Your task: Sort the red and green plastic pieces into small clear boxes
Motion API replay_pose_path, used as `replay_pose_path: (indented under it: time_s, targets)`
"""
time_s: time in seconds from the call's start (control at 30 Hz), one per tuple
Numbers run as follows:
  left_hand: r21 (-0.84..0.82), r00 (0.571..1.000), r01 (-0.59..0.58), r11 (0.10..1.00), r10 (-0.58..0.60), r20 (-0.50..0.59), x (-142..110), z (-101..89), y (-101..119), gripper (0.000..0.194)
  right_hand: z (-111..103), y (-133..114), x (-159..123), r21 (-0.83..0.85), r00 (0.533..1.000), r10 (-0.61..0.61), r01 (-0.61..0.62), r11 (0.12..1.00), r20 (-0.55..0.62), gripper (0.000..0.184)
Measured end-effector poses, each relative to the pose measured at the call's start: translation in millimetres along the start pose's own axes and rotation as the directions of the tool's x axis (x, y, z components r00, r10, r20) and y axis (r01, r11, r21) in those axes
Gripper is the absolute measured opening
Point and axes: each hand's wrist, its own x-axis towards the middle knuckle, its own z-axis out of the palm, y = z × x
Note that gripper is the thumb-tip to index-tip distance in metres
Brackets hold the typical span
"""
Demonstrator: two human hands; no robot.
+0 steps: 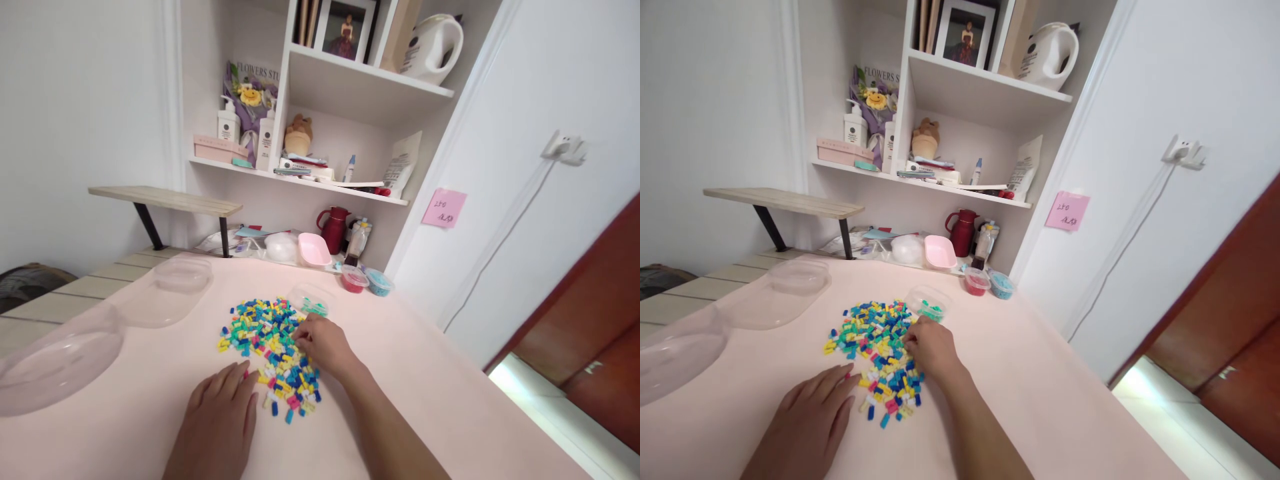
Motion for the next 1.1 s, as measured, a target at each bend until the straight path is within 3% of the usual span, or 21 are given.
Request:
replay_pose_path:
  time_s: [0.17,0.3,0.37,0.43,0.5,0.63,0.77,0.93,1.1]
  targets:
    - [0.018,0.998,-0.025,1.0,0.026,-0.052,0,4.4,-2,0.04,0,3,0,0.032,0.999,-0.011,0.012,0.999,-0.048,0.015]
    - [0.012,0.998,-0.026,1.0,0.027,-0.055,-1,5.6,-3,0.041,-1,13,4,0.177,0.968,-0.035,0.08,0.981,-0.247,0.013]
    - [0.003,0.998,-0.021,1.0,0.021,-0.057,-1,5.2,-2,0.041,-3,19,8,0.291,0.903,0.019,0.118,0.95,-0.429,0.016]
    - [-0.01,0.999,-0.015,1.0,0.015,-0.051,-1,4.5,-2,0.041,-7,25,13,0.382,0.808,0.13,0.124,0.916,-0.575,0.023]
    - [-0.02,0.999,-0.01,1.0,0.009,-0.045,-2,4.0,-1,0.041,-11,32,16,0.434,0.757,0.216,0.098,0.896,-0.617,0.029]
    - [-0.026,0.999,-0.005,1.0,0.004,-0.044,-2,4.8,-3,0.04,-15,37,14,0.485,0.799,0.244,0.067,0.872,-0.549,0.037]
    - [-0.029,1.0,-0.005,1.0,0.004,-0.031,-2,5.1,-3,0.041,-15,29,5,0.528,0.827,0.188,0.148,0.836,-0.53,0.036]
    - [-0.032,1.0,0.004,0.999,-0.005,-0.012,0,1.6,-1,0.041,-10,16,1,0.441,0.904,-0.002,0.21,0.872,-0.428,0.026]
    - [-0.037,1.0,-0.001,0.999,0.0,-0.024,0,1.1,0,0.041,2,6,1,0.2,0.956,-0.229,0.264,0.944,-0.18,0.017]
